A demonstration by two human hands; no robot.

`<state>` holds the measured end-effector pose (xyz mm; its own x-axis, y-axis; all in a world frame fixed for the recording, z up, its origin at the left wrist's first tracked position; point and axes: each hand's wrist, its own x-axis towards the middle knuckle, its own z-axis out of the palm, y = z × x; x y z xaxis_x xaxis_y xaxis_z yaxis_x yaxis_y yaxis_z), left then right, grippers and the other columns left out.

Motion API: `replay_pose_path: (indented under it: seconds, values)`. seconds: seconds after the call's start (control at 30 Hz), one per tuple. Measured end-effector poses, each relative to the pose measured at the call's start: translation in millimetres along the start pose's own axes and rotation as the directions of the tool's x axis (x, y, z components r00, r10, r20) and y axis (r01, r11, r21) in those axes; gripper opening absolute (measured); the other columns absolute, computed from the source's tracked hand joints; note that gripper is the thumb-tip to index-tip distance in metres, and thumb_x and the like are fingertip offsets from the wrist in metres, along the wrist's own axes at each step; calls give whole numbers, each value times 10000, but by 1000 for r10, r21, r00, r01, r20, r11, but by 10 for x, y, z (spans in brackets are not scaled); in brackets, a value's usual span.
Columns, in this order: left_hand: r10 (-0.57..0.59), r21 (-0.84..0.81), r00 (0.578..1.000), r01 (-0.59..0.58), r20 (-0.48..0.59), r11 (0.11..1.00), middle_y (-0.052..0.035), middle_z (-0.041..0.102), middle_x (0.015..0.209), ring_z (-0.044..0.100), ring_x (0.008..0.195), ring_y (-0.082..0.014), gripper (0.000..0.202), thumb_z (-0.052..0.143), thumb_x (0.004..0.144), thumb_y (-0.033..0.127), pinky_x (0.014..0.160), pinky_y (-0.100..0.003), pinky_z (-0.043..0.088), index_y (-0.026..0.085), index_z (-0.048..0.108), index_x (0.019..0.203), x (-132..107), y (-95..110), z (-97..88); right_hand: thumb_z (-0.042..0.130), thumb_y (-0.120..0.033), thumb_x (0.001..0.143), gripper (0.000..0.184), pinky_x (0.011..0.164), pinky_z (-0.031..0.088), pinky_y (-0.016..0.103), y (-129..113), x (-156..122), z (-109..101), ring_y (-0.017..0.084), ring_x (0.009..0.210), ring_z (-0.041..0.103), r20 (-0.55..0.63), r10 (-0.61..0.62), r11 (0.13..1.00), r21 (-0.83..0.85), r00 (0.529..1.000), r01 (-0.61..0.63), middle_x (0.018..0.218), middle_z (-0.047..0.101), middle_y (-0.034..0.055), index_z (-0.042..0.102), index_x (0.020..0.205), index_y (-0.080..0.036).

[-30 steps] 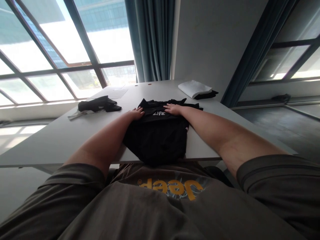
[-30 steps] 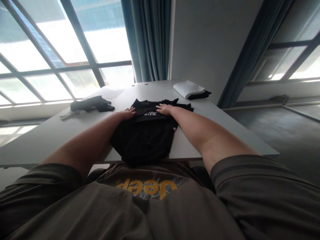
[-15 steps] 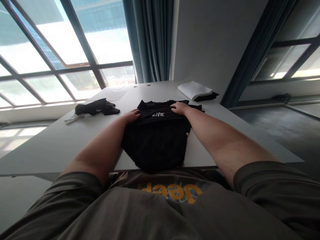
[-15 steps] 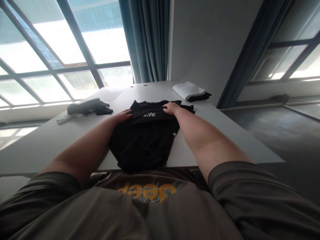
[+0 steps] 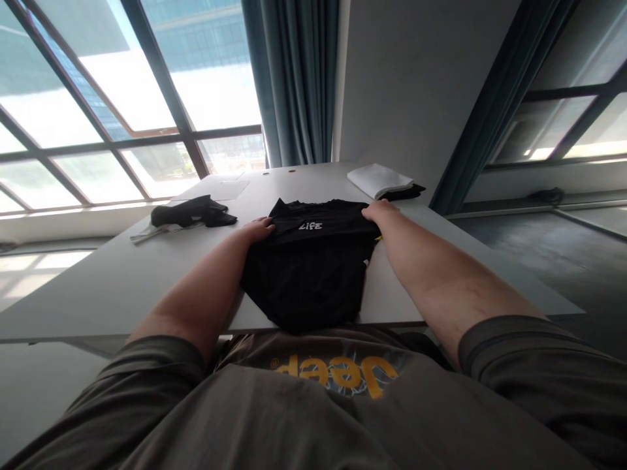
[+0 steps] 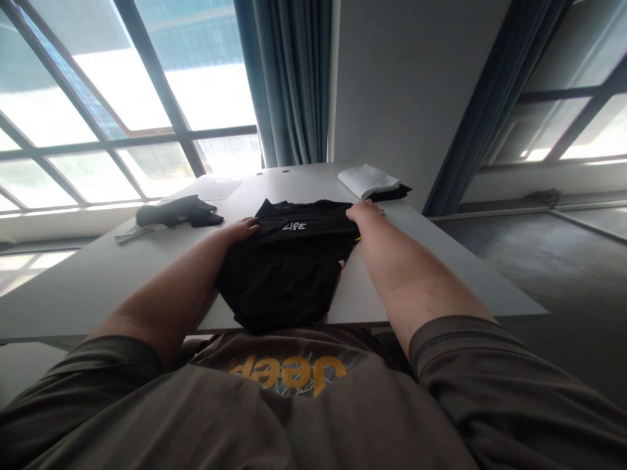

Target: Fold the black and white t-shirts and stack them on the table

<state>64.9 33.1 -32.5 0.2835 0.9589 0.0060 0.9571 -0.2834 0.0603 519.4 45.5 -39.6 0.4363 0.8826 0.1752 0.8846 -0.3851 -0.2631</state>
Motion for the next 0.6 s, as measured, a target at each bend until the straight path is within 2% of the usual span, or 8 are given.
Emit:
replay_pose_path:
  seconds: [0.13, 0.27, 0.3, 0.37, 0.43, 0.5, 0.6]
  values:
    - [-3, 3, 1000, 3, -3, 1000, -91, 340, 1733, 360, 1577, -285, 662, 378, 1102, 511, 1277, -383, 299, 237, 400, 1704, 4, -14, 0, 638, -571, 915, 723, 1090, 443, 689, -18, -37, -2, 490, 1354, 486, -35, -84, 996, 14, 996, 84, 1385, 553, 360, 690, 1392, -31]
    - [9, 4, 1000, -8, -12, 1000, -94, 364, 1721, 392, 1559, -295, 654, 390, 1097, 511, 1264, -398, 328, 251, 417, 1696, 14, -26, 10, 599, -457, 959, 541, 1160, 311, 753, -168, -188, -75, 496, 1437, 390, -106, -210, 978, -23, 972, 209, 1483, 520, 297, 735, 1340, -97]
    - [7, 5, 1000, -7, -17, 1000, -93, 374, 1716, 400, 1554, -297, 647, 393, 1095, 511, 1259, -405, 337, 261, 426, 1691, 16, -28, 13, 587, -436, 965, 507, 1174, 274, 764, -220, -229, -96, 492, 1446, 386, -118, -247, 969, -38, 962, 245, 1481, 533, 279, 745, 1327, -118]
    - [1, 7, 1000, -1, -27, 1000, -90, 387, 1710, 406, 1552, -297, 635, 394, 1095, 509, 1255, -414, 343, 275, 439, 1683, 20, -31, 21, 592, -429, 958, 468, 1195, 247, 752, -329, -304, -125, 473, 1422, 441, -68, -301, 953, -65, 951, 297, 1405, 607, 248, 762, 1301, -159]
    - [-5, 10, 1000, 5, -30, 1000, -88, 389, 1709, 399, 1556, -288, 631, 389, 1098, 508, 1257, -407, 336, 278, 441, 1683, 23, -32, 27, 636, -467, 928, 470, 1205, 318, 672, -426, -360, -133, 437, 1359, 531, 34, -345, 936, -63, 938, 347, 1331, 666, 215, 769, 1290, -198]
    - [-7, 15, 999, 8, -31, 1000, -87, 390, 1709, 395, 1559, -283, 629, 392, 1099, 510, 1259, -398, 331, 279, 442, 1683, 24, -31, 30, 673, -509, 902, 512, 1167, 429, 563, -486, -391, -123, 398, 1296, 601, 91, -374, 925, -31, 923, 378, 1357, 667, 196, 755, 1319, -224]
    - [-8, 17, 999, 9, -33, 1000, -89, 397, 1705, 397, 1558, -290, 624, 401, 1101, 509, 1260, -404, 332, 282, 445, 1681, 22, -28, 29, 678, -521, 902, 654, 1085, 520, 504, -482, -375, -101, 389, 1243, 647, 38, -310, 950, -25, 950, 311, 1397, 638, 246, 670, 1454, -172]
